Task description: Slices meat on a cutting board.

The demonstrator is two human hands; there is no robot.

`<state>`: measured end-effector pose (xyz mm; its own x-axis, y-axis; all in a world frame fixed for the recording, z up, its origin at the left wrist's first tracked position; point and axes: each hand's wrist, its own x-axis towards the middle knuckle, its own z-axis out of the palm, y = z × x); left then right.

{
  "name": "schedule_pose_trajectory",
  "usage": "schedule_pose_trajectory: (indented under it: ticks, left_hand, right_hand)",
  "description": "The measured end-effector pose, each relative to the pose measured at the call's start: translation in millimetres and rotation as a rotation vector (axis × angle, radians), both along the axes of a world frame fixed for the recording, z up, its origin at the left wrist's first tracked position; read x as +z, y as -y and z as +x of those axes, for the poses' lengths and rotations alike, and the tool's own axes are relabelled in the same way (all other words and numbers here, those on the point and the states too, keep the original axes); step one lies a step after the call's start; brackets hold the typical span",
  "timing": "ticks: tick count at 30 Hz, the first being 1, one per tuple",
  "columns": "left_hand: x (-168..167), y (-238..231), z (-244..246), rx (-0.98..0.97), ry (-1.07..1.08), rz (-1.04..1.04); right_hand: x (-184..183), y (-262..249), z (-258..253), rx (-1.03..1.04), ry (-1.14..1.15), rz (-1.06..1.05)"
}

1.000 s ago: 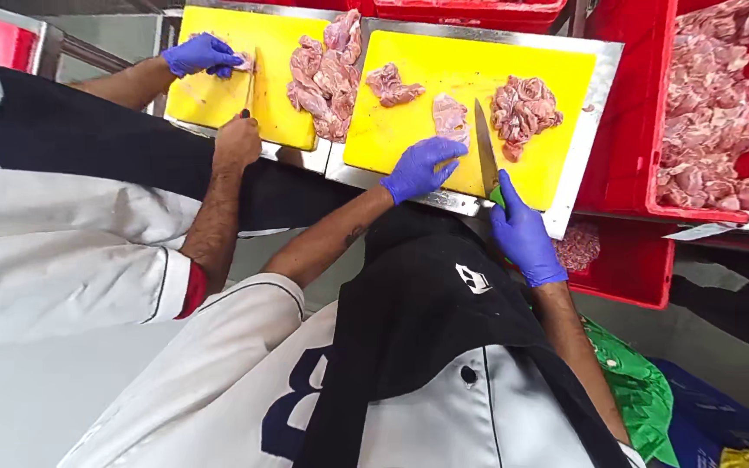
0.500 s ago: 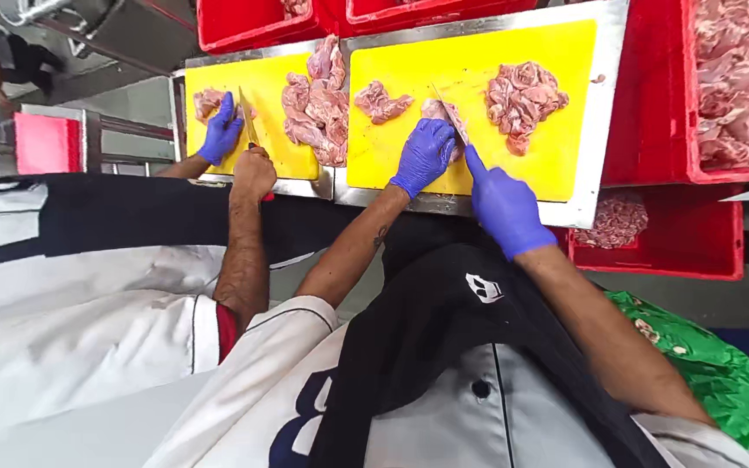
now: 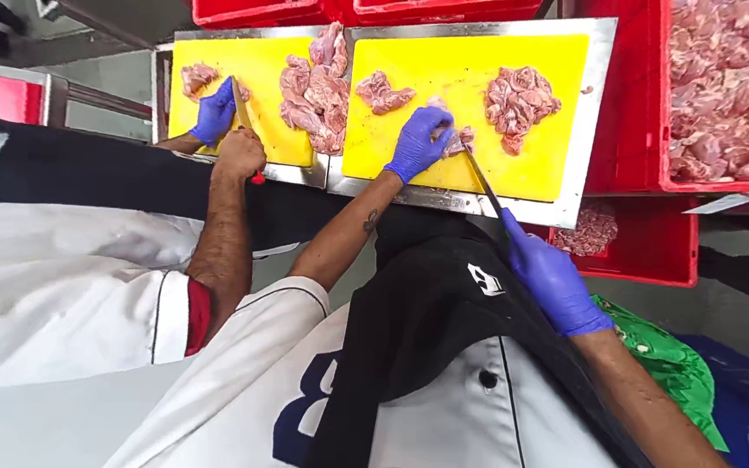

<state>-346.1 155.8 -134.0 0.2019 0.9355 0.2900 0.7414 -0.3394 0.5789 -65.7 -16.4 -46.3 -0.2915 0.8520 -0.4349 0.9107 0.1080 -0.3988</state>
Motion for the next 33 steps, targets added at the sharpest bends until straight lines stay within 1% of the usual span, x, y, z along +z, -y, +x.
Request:
schedule_pose_trajectory:
  ticks: [1, 2, 4, 6, 7, 8, 9, 10, 13, 14, 16, 17, 18, 19, 20, 21, 22, 24, 26, 28, 29, 31, 32, 33]
  left_hand:
    - [5, -9, -3, 0.048, 0.015, -0.023]
    - [8, -19, -8, 0.072, -0.025, -0.065]
    - [13, -34, -15, 0.003, -0.22, -0.201]
    - [26, -40, -15, -0.093, -0.406, -0.331]
    - [35, -43, -15, -0.132, -0.469, -0.387]
    - [41, -43, -16, -0.159, -0.489, -0.439]
    - [44, -42, -17, -0.188, -0.451, -0.481]
    - [47, -41, -19, -0.216, -0.36, -0.508]
    - [67, -30, -18, -0.267, 0.155, -0.63]
    - [73, -23, -15, -0.258, 0.314, -0.656]
    - [82, -6, -11, -0.166, 0.535, -0.704]
    - [83, 3, -11, -0.084, 0.592, -0.719]
    - [79, 11, -13, 0.012, 0.585, -0.733]
    - [69, 19, -16, 0.107, 0.507, -0.733]
    - [57, 26, -21, 0.189, 0.363, -0.718]
    - [46, 32, -27, 0.249, 0.194, -0.693]
    - [36, 37, -32, 0.299, 0.069, -0.657]
    - [30, 41, -36, 0.341, -0.052, -0.615]
    - [34, 38, -35, 0.357, -0.119, -0.627]
    - [41, 36, -30, 0.382, -0.203, -0.625]
    - [44, 35, -28, 0.364, -0.26, -0.569]
    - [40, 30, -22, 0.228, -0.307, -0.33]
    - [34, 27, -18, 0.139, -0.287, -0.222]
    - [28, 25, -13, 0.065, -0.257, -0.158]
  right_hand:
    - [-2, -12, 8, -0.011, -0.041, 0.028]
    - [-5, -26, 13, -0.04, -0.063, 0.044]
    - [-8, -50, 21, -0.136, -0.095, 0.052]
    - [-5, -58, 28, -0.181, -0.159, 0.047]
    - [1, -57, 30, -0.198, -0.201, 0.044]
    - [6, -52, 33, -0.222, -0.248, 0.047]
    - [10, -46, 36, -0.256, -0.3, 0.049]
    - [13, -43, 39, -0.296, -0.352, 0.047]
    - [21, -43, 44, -0.38, -0.456, 0.058]
    - [24, -45, 43, -0.395, -0.487, 0.076]
    - [31, -51, 35, -0.421, -0.582, 0.121]
    - [34, -53, 29, -0.43, -0.64, 0.135]
    - [35, -56, 20, -0.426, -0.697, 0.141]
    - [34, -58, 10, -0.415, -0.731, 0.129]
    - [29, -59, -2, -0.4, -0.746, 0.093]
    - [19, -59, -13, -0.368, -0.752, 0.03]
    - [6, -60, -22, -0.326, -0.75, -0.062]
    - [-27, -57, -27, -0.288, -0.749, -0.279]
    - [-50, -53, -16, -0.368, -0.79, -0.368]
    - [-51, -52, -9, -0.407, -0.736, -0.3]
    - [-46, -50, -10, -0.366, -0.649, -0.22]
    - [-31, -49, -18, -0.198, -0.396, -0.009]
    - [-22, -48, -22, -0.119, -0.292, 0.08]
    - [-13, -45, -25, -0.055, -0.194, 0.135]
